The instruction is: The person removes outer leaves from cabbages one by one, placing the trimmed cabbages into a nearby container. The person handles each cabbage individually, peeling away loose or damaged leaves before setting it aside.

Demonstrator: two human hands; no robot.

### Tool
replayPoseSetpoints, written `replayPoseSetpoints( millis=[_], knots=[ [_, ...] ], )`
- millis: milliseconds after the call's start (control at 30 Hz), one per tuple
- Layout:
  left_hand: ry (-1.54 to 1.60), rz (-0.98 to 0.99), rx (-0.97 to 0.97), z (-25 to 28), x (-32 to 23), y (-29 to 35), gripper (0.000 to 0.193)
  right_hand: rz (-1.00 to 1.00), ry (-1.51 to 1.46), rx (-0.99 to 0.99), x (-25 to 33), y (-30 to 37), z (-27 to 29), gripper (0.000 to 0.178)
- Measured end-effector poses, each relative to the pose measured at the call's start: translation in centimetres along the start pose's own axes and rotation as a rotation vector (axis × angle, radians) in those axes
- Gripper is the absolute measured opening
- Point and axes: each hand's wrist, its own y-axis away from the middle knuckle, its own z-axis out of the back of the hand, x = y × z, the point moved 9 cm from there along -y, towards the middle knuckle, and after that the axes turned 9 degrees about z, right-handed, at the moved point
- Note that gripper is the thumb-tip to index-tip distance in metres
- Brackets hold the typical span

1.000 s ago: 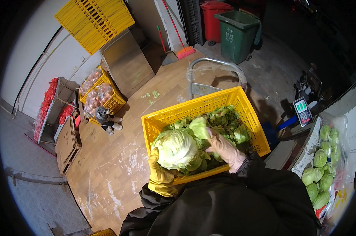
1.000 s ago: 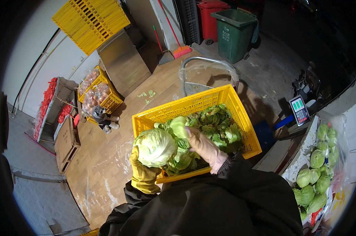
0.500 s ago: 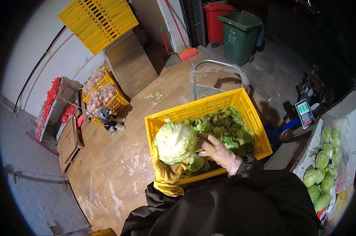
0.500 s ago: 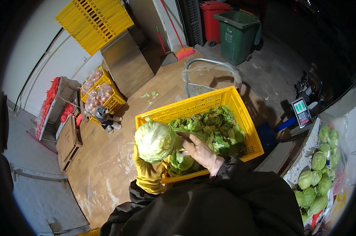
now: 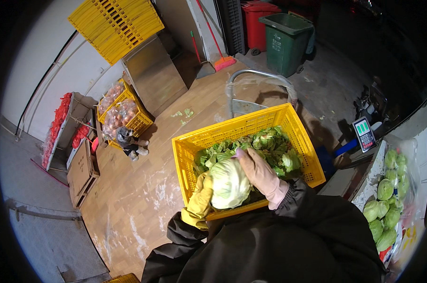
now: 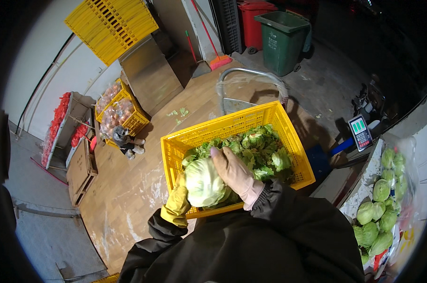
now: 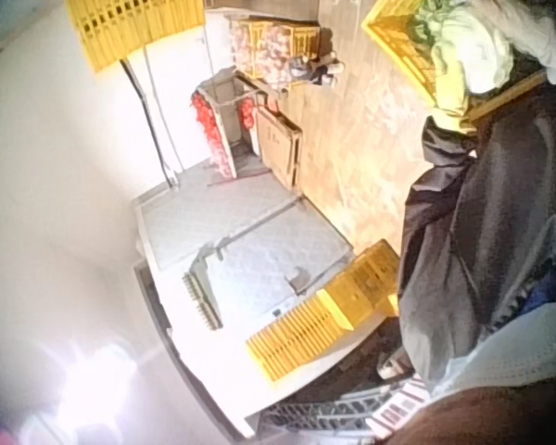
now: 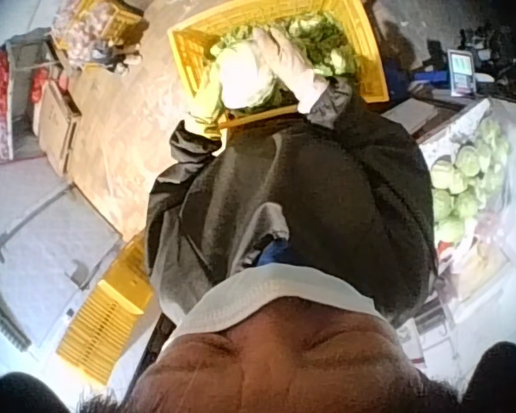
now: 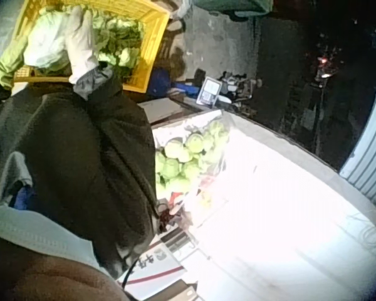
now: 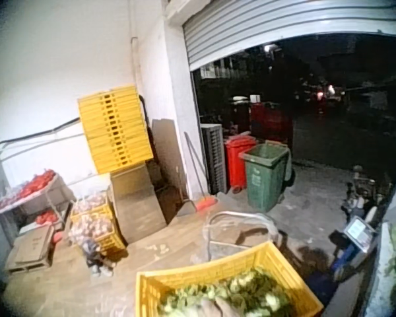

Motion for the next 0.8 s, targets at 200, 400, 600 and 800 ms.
replayPoseSetpoints(
  millis=[200, 400, 600, 800],
  knots=[
    [0.453, 0.015, 0.251, -3.7, 0.9, -0.9, 0.060, -0.104, -0.401, -0.230, -3.6, -0.9, 0.0, 0.038],
    [0.617, -0.160, 0.431, -3.6, -1.5, -1.0, 0.068, 0.529, 0.117, -0.203, 4.5, 3.3, 1.3, 0.064],
    [0.352, -0.268, -0.021, 0.1, -1.0, 0.6, 0.069, 0.682, 0.447, -0.168, 7.0, 5.4, -0.9, 0.039],
    [0.327, -0.136, -0.018, 1.3, -0.1, -1.4, 0.060, 0.036, -0.194, -0.202, -0.3, 1.4, 1.5, 0.005]
  ],
)
